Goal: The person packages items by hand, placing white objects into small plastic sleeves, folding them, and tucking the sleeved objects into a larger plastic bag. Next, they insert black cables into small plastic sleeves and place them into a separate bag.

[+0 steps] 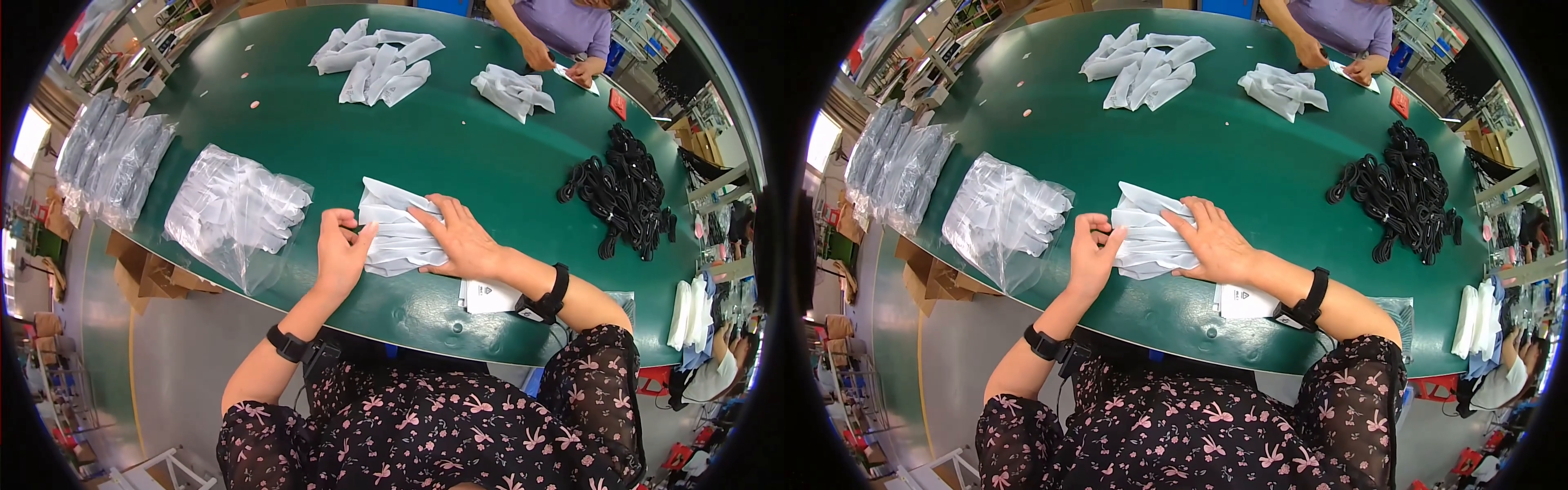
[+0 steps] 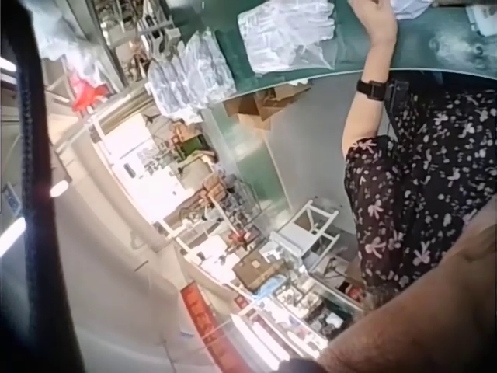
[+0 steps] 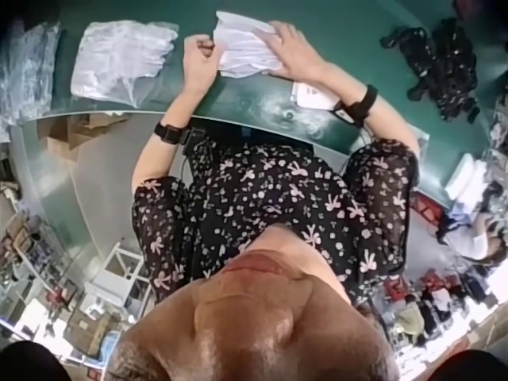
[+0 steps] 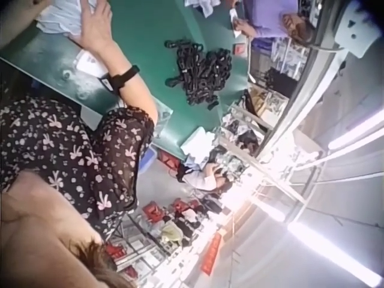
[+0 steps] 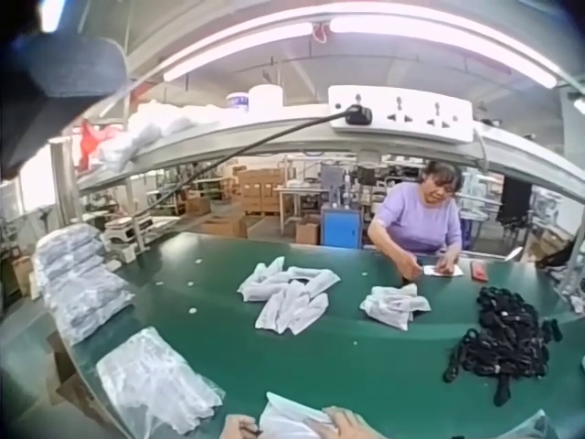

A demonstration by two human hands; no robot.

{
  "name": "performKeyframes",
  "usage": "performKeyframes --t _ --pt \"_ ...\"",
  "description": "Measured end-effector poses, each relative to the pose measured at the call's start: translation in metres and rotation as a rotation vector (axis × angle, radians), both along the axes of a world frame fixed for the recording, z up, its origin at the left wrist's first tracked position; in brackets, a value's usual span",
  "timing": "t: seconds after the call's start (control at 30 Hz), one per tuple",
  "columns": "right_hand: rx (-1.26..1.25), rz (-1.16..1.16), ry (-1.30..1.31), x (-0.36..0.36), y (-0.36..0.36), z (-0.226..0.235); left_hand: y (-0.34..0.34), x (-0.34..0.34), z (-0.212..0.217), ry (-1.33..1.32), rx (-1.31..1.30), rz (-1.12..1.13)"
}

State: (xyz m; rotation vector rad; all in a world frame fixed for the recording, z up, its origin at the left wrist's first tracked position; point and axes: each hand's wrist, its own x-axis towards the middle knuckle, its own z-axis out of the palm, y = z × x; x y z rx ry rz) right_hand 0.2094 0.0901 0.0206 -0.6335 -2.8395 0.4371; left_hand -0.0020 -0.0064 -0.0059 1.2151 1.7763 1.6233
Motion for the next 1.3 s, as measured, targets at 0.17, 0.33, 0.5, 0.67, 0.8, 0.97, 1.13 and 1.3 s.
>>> performKeyframes --t 0.17,0.33,0.5,0.67,0.8,0.97,1.13,1.3 --pt "-0.004 -0.003 0.001 0.003 0.003 0.001 0.024 -0.008 0.000 0.033 -0.190 -0.200" --pt "-0.016 -0.001 0.035 -0.001 0.002 0.000 0.025 -0.017 -0.020 0.228 -0.201 -0.184" --pt "0.019 0.014 0.052 0.001 0.006 0.003 0.048 -0.003 -0.011 0.435 0.220 -0.003" --pt "-0.004 0.061 0.061 -0.001 0.011 0.006 0.050 0.013 -0.017 0.226 0.043 -0.397" --pt "-0.011 0.139 0.122 -0.008 0.011 0.008 0.045 0.015 -0.017 0.230 -0.109 -0.285" --pt "-0.003 0.159 0.108 -0.012 0.002 -0.002 0.036 0.007 -0.013 0.231 -0.053 -0.339" --pt "-0.055 0.057 0.128 -0.006 -0.001 -0.006 -0.028 -0.009 0.056 0.701 0.152 -0.161" --pt "-0.599 0.157 0.215 -0.034 -0.004 0.021 -0.098 -0.060 0.074 0.952 0.033 0.563"
